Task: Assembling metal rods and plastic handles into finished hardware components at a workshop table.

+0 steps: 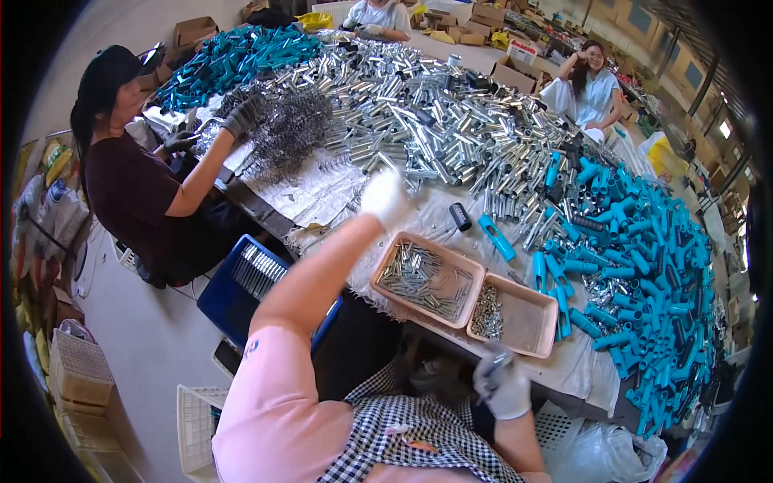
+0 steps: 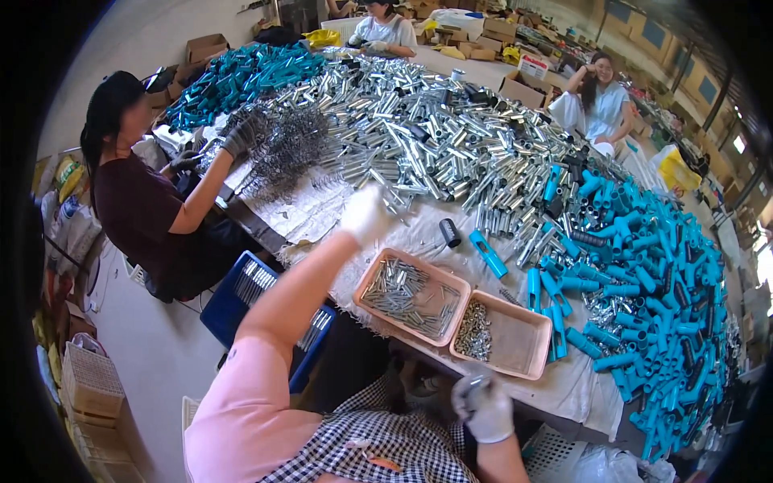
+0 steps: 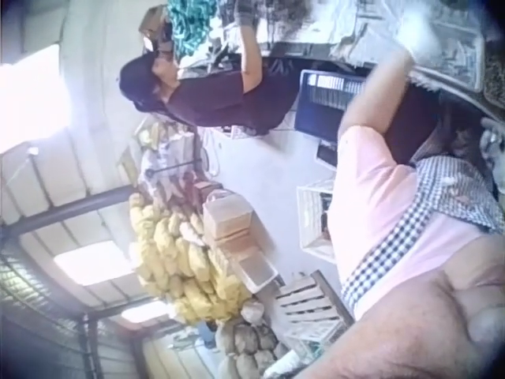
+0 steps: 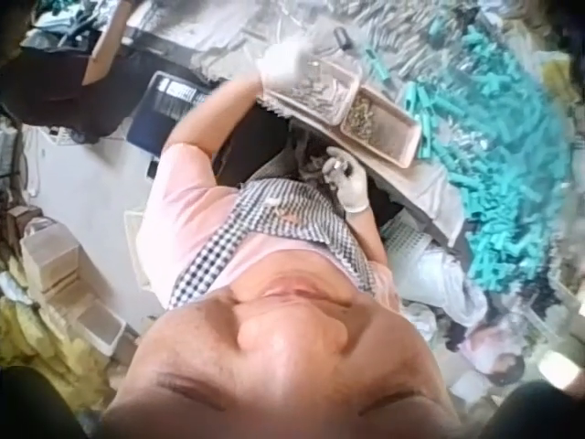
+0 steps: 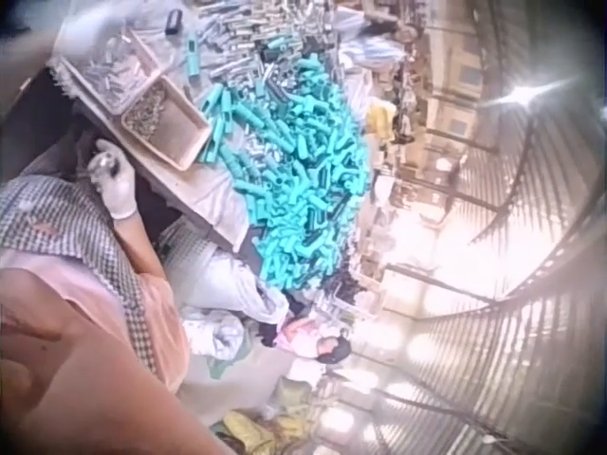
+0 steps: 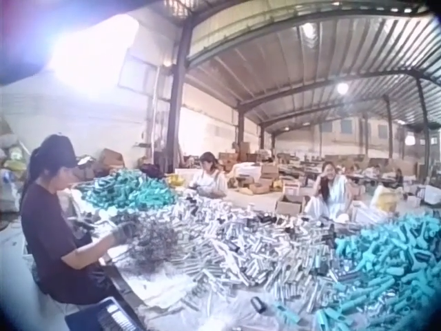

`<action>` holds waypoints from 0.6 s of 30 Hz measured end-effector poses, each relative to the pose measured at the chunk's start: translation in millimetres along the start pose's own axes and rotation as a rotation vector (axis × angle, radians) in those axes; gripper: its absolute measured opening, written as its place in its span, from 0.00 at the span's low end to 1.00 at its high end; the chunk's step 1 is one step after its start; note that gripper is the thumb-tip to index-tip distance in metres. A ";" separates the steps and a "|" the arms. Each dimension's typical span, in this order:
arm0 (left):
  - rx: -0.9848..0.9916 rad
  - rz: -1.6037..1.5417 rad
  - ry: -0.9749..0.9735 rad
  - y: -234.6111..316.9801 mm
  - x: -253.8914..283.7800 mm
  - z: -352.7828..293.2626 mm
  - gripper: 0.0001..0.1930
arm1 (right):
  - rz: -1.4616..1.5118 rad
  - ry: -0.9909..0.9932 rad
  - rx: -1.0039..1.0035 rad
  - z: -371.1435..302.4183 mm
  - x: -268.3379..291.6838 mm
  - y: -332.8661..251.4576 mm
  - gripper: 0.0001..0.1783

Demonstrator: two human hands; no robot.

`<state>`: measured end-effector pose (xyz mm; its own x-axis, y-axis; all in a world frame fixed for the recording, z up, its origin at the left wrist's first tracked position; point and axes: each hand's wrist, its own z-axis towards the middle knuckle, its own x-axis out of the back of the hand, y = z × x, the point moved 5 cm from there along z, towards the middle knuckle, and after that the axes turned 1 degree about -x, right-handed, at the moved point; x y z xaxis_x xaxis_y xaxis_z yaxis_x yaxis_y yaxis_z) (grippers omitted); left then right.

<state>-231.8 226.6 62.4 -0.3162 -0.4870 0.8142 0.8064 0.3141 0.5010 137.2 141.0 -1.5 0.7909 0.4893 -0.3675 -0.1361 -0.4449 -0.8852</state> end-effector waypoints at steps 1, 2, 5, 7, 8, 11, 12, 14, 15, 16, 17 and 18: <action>0.106 0.157 -0.040 -33.9 -5.1 35.4 0.30 | 0.445 0.155 -0.165 8.5 30.2 5.8 0.19; 0.056 0.224 0.024 -77.0 -13.6 63.7 0.30 | -0.038 0.426 0.231 21.6 50.3 -7.2 0.15; 0.055 0.345 -0.334 -116.6 -45.4 102.7 0.23 | 0.369 0.588 0.077 22.4 45.9 -37.3 0.11; 0.068 0.418 -0.409 -128.3 -61.8 111.8 0.16 | 0.170 0.359 -0.105 5.6 45.0 -20.7 0.18; 0.103 0.410 -0.371 -126.2 -63.2 113.9 0.16 | 0.149 0.245 -0.170 -3.7 28.0 -21.1 0.16; 0.105 0.391 -0.312 -114.5 -56.3 114.1 0.14 | 0.020 0.230 -0.123 -16.1 7.8 -32.1 0.16; 0.110 0.366 -0.286 -104.9 -42.5 111.7 0.14 | -0.065 0.188 -0.093 -15.3 6.2 -36.5 0.17; 0.076 0.277 -0.205 -102.5 -29.7 120.7 0.14 | -0.119 0.218 -0.070 -17.1 7.5 -36.0 0.20; 0.038 0.231 -0.202 -92.8 -17.1 122.1 0.15 | -0.210 0.194 -0.054 -16.3 11.4 -35.1 0.20; -0.008 0.215 -0.200 -76.3 -9.8 121.3 0.15 | -0.297 0.180 -0.038 -17.5 16.6 -33.3 0.21; 0.145 -0.049 -0.271 -70.0 -14.3 121.5 0.15 | -0.326 0.193 -0.020 -17.4 22.8 -31.4 0.18; 0.294 -0.313 -0.344 -60.4 -22.3 120.9 0.15 | -0.336 0.221 0.004 -15.6 28.9 -28.5 0.15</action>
<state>-333.9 317.0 49.4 -0.7033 -0.3143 0.6376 0.4895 0.4361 0.7551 173.3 156.1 17.6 0.9008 0.4341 0.0128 0.1503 -0.2839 -0.9470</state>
